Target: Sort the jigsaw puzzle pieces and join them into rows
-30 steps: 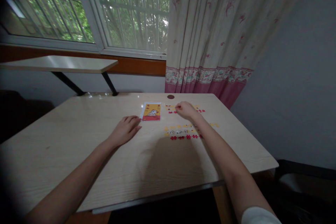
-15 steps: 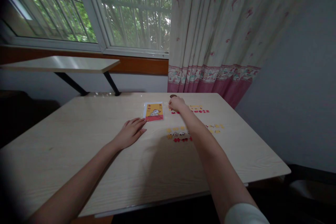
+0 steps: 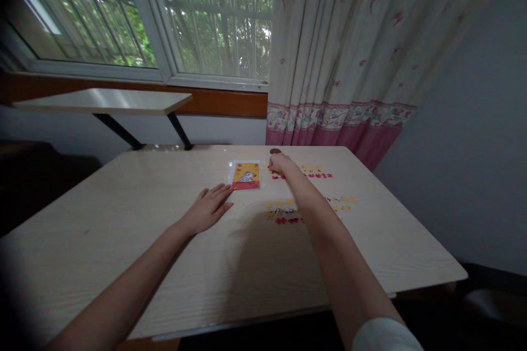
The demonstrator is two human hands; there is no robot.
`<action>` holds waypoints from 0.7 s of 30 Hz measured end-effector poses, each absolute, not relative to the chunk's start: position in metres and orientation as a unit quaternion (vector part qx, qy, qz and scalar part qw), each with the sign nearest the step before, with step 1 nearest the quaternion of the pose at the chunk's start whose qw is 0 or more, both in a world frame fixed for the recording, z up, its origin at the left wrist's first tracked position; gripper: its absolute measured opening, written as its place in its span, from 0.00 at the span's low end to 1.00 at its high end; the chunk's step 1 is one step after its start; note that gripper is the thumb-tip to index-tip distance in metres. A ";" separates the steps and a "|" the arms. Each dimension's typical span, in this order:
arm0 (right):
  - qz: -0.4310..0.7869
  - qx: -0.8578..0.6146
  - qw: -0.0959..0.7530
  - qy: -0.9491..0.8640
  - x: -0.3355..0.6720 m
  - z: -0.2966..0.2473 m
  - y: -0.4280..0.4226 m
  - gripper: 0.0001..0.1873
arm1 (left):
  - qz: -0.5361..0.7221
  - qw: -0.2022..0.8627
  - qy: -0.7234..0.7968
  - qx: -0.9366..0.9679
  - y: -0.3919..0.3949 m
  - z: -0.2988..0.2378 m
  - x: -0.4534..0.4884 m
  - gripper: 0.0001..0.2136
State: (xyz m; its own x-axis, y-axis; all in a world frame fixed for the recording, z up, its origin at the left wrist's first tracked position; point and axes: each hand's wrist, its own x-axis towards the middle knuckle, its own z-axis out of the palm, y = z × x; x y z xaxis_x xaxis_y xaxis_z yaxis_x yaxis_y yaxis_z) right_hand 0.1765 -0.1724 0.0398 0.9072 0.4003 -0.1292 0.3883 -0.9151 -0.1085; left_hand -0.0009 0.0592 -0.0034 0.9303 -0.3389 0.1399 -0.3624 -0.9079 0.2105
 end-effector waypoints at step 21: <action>-0.079 -0.868 0.276 -0.404 0.015 0.020 -0.162 0.04 | 0.125 0.375 -0.228 0.890 0.021 0.015 -0.023 0.09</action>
State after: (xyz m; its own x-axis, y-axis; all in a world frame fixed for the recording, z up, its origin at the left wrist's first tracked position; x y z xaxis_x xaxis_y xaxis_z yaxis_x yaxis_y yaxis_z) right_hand 0.0148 -0.1624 0.0198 0.6610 0.6582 0.3603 0.7454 -0.5206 -0.4164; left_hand -0.0231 0.0207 0.0150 0.8645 -0.3128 0.3934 -0.5000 -0.6146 0.6101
